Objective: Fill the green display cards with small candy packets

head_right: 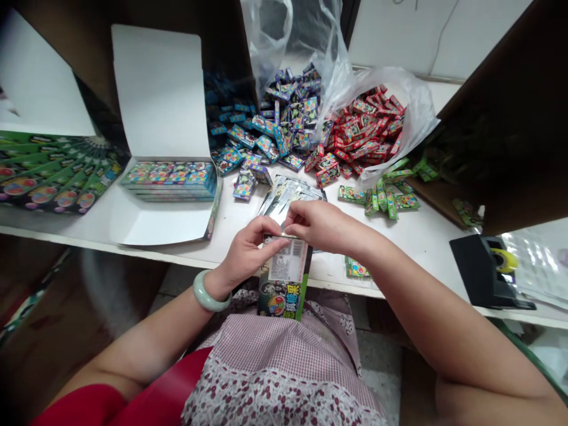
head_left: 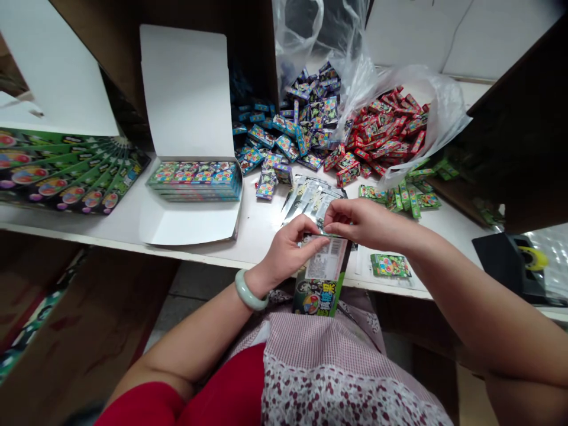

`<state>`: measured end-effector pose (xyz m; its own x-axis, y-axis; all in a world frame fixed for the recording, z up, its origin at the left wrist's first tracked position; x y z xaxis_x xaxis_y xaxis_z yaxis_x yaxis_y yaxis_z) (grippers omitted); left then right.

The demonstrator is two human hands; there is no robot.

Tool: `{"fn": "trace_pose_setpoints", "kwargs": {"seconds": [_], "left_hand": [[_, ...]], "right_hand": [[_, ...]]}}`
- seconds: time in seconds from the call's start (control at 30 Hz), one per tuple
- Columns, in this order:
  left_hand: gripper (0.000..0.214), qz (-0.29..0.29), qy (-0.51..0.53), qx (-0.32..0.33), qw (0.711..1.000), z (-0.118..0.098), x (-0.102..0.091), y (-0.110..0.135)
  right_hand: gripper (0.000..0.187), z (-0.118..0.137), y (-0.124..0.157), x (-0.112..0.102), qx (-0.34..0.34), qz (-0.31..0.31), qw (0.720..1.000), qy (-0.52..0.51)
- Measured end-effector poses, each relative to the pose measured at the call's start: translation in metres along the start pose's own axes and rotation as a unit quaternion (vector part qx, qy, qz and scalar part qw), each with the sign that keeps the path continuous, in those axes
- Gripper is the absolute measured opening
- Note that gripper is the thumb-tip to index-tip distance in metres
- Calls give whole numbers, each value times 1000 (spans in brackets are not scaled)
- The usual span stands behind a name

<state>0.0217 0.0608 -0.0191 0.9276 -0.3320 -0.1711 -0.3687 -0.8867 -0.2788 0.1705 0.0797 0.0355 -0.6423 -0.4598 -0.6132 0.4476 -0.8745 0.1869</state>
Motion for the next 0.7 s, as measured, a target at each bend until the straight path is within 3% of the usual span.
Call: {"fn": "trace_pose_setpoints", "kwargs": {"seconds": [0.1,0.2,0.33,0.4,0.53,0.6,0.63,0.7], "left_hand": [[13,5,-8,16,1000,-2,0,1],[11,17,-12,40,999,-4,-2,2],[17,26,-48,54,997,-7,-5,3],[21,40,-81,48,995,-8,-5,1],[19,79,-122,19,989,-8,-8,-6],[18,77,-142,-7,987,-4,-19,-10],[17,55,-157,-25,986,0,-29,-12],[17,-39,-189,-48,980,8,-55,-16]], "right_hand": [[6,-5,-1,1,-2,-7,999,-48],[22,-19,-4,6,40,32,984,-171],[15,-37,-7,30,143,150,910,-359],[12,-39,-9,41,175,174,872,-423],[8,-38,-10,38,167,175,857,-454],[7,-46,-3,18,118,149,875,-445],[12,-56,4,2,104,98,900,-412],[19,-90,26,-39,130,-83,946,-287]]}}
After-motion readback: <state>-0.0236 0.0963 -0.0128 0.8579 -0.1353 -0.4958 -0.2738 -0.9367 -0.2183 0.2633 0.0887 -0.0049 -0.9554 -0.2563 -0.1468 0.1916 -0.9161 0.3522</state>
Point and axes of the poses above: each hand's wrist, its own y-axis away from the middle knuckle, its own x-axis out of the palm, z = x × y, the point moved 4 cm from there along -y, towards the middle knuckle, and after that the axes turned 1 degree about -y, right-handed, at the moved point
